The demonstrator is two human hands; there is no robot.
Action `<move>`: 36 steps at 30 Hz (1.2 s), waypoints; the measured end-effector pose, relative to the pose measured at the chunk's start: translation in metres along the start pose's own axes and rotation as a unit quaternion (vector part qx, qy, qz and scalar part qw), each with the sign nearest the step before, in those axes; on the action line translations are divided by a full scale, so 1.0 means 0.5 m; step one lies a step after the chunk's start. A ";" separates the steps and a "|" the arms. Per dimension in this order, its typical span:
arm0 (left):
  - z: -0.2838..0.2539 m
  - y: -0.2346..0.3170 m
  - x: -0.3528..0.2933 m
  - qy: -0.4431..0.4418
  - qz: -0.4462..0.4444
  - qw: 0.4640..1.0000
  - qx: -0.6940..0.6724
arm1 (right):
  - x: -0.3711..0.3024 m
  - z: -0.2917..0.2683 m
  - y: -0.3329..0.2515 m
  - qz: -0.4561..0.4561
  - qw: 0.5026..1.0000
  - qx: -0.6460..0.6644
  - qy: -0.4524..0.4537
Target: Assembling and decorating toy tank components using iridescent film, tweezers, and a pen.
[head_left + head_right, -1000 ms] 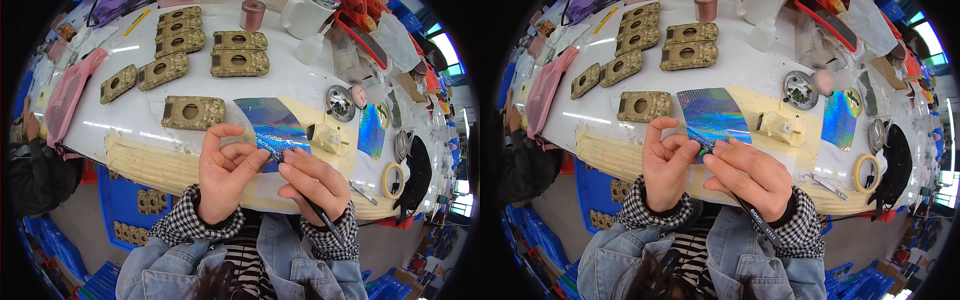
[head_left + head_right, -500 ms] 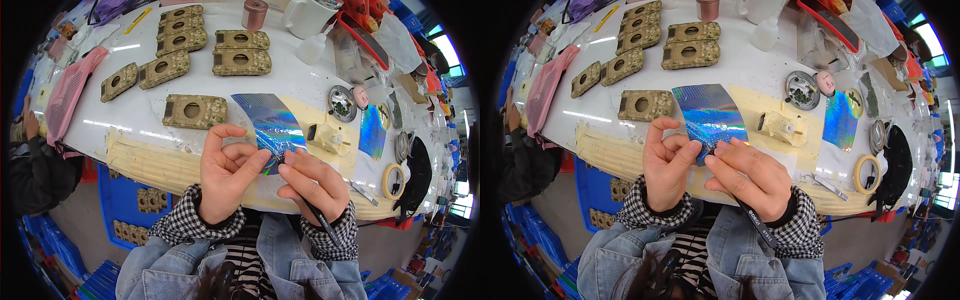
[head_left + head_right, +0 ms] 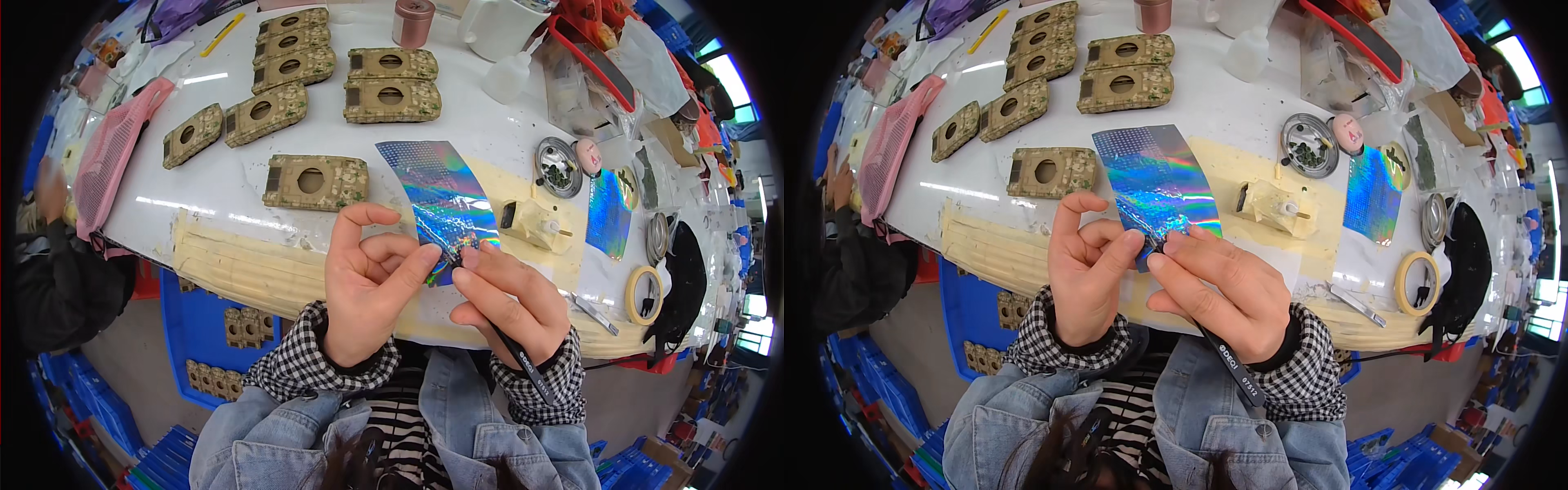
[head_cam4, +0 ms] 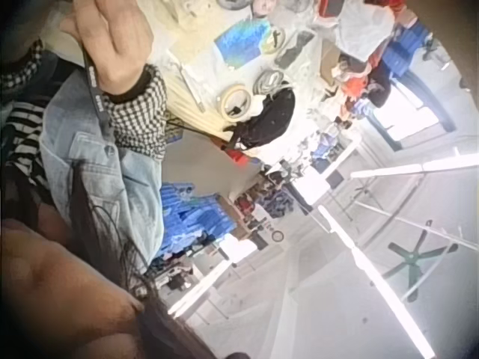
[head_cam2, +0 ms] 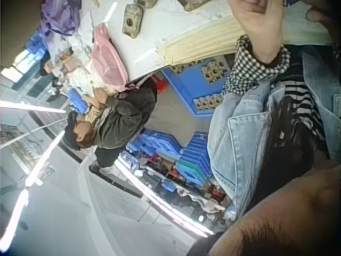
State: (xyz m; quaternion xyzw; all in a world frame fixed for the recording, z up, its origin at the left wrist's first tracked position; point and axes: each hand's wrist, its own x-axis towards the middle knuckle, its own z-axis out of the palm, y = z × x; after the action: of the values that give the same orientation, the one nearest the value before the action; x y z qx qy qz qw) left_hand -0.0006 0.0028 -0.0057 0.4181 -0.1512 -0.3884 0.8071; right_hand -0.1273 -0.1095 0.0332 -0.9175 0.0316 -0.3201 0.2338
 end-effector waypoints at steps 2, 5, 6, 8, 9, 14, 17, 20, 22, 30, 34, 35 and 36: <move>0.000 -0.001 0.000 -0.001 0.003 1.000 0.000 | 0.000 0.000 0.000 0.002 1.000 0.002 0.000; 0.000 -0.002 0.000 -0.004 0.008 1.000 0.002 | -0.002 0.003 0.000 0.008 1.000 0.005 0.003; 0.000 -0.002 0.000 -0.005 0.009 1.000 0.004 | -0.002 0.004 0.000 0.009 1.000 0.005 0.004; -0.003 -0.003 0.001 -0.007 0.009 1.000 0.005 | -0.003 0.004 -0.001 0.012 1.000 0.004 0.003; -0.003 -0.004 0.001 -0.008 0.009 1.000 0.006 | -0.003 0.004 -0.001 0.012 1.000 0.004 0.002; -0.002 -0.003 0.000 -0.006 0.010 1.000 0.004 | -0.005 0.005 0.001 0.003 1.000 -0.003 -0.001; -0.001 -0.003 0.000 -0.003 0.011 1.000 0.004 | -0.004 0.004 0.001 0.001 1.000 -0.005 -0.004; -0.001 -0.004 0.001 -0.001 0.015 1.000 0.008 | -0.003 0.005 0.001 0.002 1.000 -0.004 -0.007; -0.002 -0.004 0.000 -0.002 0.015 1.000 0.012 | -0.004 0.006 0.000 0.009 1.000 0.004 -0.007; -0.003 -0.004 0.001 -0.003 0.004 1.000 0.015 | -0.001 0.008 0.000 -0.015 1.000 -0.013 -0.003; 0.005 0.003 0.004 -0.004 -0.035 0.999 -0.021 | 0.002 0.007 0.000 -0.068 0.995 -0.071 -0.006; 0.001 0.003 0.005 -0.004 -0.039 0.999 -0.020 | 0.001 0.008 0.001 -0.075 0.994 -0.075 -0.003; -0.001 0.003 0.005 -0.005 -0.043 0.999 -0.020 | 0.001 0.010 0.002 -0.082 0.993 -0.080 -0.001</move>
State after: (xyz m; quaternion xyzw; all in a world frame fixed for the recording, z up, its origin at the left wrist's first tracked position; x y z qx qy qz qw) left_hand 0.0022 0.0019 -0.0050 0.4063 -0.1295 -0.4282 0.7967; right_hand -0.1240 -0.1081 0.0295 -0.9331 -0.0190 -0.3337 0.1327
